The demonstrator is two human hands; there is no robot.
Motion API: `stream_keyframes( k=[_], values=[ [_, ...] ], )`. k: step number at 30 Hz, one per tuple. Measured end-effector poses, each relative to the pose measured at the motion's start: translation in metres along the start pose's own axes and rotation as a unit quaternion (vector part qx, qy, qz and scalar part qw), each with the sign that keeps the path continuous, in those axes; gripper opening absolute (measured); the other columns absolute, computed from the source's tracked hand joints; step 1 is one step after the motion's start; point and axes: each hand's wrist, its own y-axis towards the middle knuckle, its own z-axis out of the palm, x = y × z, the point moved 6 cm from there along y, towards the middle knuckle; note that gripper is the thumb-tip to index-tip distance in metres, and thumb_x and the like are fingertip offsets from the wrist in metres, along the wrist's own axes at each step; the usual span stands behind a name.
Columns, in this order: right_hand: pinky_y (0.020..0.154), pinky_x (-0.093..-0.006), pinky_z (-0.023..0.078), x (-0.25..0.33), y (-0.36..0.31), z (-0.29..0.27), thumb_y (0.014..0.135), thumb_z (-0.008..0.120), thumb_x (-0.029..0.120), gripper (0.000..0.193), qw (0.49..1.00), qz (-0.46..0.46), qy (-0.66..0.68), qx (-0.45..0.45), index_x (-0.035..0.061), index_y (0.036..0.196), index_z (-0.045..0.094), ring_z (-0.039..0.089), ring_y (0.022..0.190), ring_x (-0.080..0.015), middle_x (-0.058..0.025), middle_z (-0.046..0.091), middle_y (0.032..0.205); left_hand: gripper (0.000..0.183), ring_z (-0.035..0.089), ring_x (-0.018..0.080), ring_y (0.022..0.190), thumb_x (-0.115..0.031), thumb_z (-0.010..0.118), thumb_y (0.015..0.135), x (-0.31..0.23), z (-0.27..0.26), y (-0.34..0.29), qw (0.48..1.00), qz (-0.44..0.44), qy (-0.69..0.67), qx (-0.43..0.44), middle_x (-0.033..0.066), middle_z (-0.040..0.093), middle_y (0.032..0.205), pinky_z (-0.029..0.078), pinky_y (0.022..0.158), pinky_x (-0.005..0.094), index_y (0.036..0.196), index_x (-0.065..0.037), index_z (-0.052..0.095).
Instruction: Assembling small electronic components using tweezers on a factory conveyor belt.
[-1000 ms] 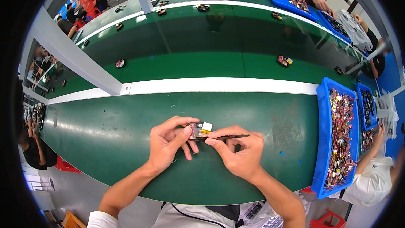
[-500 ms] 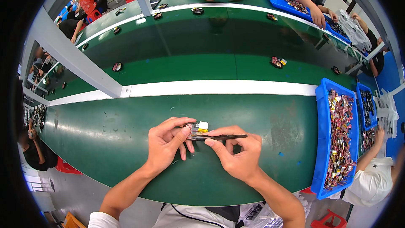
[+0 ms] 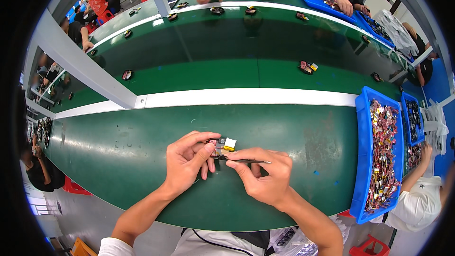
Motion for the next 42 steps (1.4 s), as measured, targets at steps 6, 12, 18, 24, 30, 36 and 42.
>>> stream_keyframes(
  k=[6,12,18,24,30,36,42],
  values=[
    [0.041,-0.0225,0.035,-0.001,0.001,0.000,0.076,0.081,-0.001,0.013,1.000,-0.006,-0.008,0.028,0.0059,0.085,0.077,0.049,0.040,-0.0071,-0.0039,0.077,0.079,0.024,0.065,0.0132,0.061,-0.003,0.059,0.101,0.001,0.003,0.000,0.999,0.015,0.034,-0.004,0.0099,0.064,0.086,0.049,0.044,0.0231,0.120,0.010,0.064],
    [0.044,-0.0213,0.039,0.008,-0.003,0.003,0.070,0.080,-0.006,0.017,0.986,-0.134,-0.079,0.055,0.0072,0.081,0.076,0.066,0.053,-0.0112,-0.0053,0.078,0.083,0.023,0.067,0.0137,0.065,-0.004,0.062,0.099,0.008,0.006,0.002,0.999,-0.034,0.033,-0.010,0.0102,0.063,0.093,0.051,0.045,0.0240,0.118,0.008,0.067],
    [0.045,-0.0223,0.038,0.008,-0.007,0.005,0.070,0.081,-0.004,0.017,0.980,-0.145,-0.112,0.081,0.0085,0.080,0.076,0.070,0.058,-0.0119,-0.0055,0.078,0.083,0.025,0.069,0.0149,0.065,-0.001,0.071,0.092,0.009,0.007,0.001,0.995,-0.017,0.097,-0.016,0.0109,0.064,0.092,0.055,0.047,0.0248,0.115,0.008,0.069],
    [0.044,-0.0226,0.037,0.010,-0.011,0.007,0.069,0.081,-0.005,0.020,0.974,-0.165,-0.130,0.081,0.0090,0.082,0.075,0.065,0.053,-0.0103,-0.0043,0.078,0.085,0.020,0.071,0.0154,0.064,0.003,0.072,0.090,0.012,0.006,0.002,0.995,-0.019,0.089,-0.031,0.0098,0.066,0.087,0.057,0.049,0.0254,0.109,0.009,0.070],
    [0.043,-0.0232,0.037,0.012,-0.011,0.011,0.067,0.081,-0.005,0.022,0.975,-0.168,-0.127,0.075,0.0091,0.083,0.075,0.063,0.052,-0.0103,-0.0039,0.078,0.086,0.018,0.069,0.0158,0.060,0.007,0.068,0.091,0.012,0.003,0.001,0.995,-0.015,0.093,-0.037,0.0129,0.069,0.079,0.057,0.051,0.0260,0.108,0.011,0.066],
    [0.044,-0.0267,0.040,0.003,-0.004,0.003,0.068,0.081,-0.003,0.024,0.982,-0.167,-0.085,-0.001,0.0092,0.087,0.075,0.062,0.052,-0.0142,-0.0019,0.077,0.086,0.019,0.069,0.0185,0.056,0.006,0.065,0.090,0.006,-0.011,0.027,0.994,-0.021,0.071,-0.081,0.0140,0.067,0.082,0.055,0.048,0.0274,0.108,0.012,0.066],
    [0.047,-0.0235,0.048,-0.007,0.004,-0.013,0.072,0.082,-0.006,0.018,0.985,-0.148,-0.040,-0.076,0.0027,0.086,0.075,0.067,0.053,-0.0148,-0.0110,0.078,0.088,0.023,0.066,0.0138,0.060,-0.003,0.065,0.092,-0.029,-0.083,0.127,0.954,0.050,0.212,-0.207,0.0080,0.065,0.089,0.055,0.052,0.0260,0.111,0.010,0.066]
  ],
)
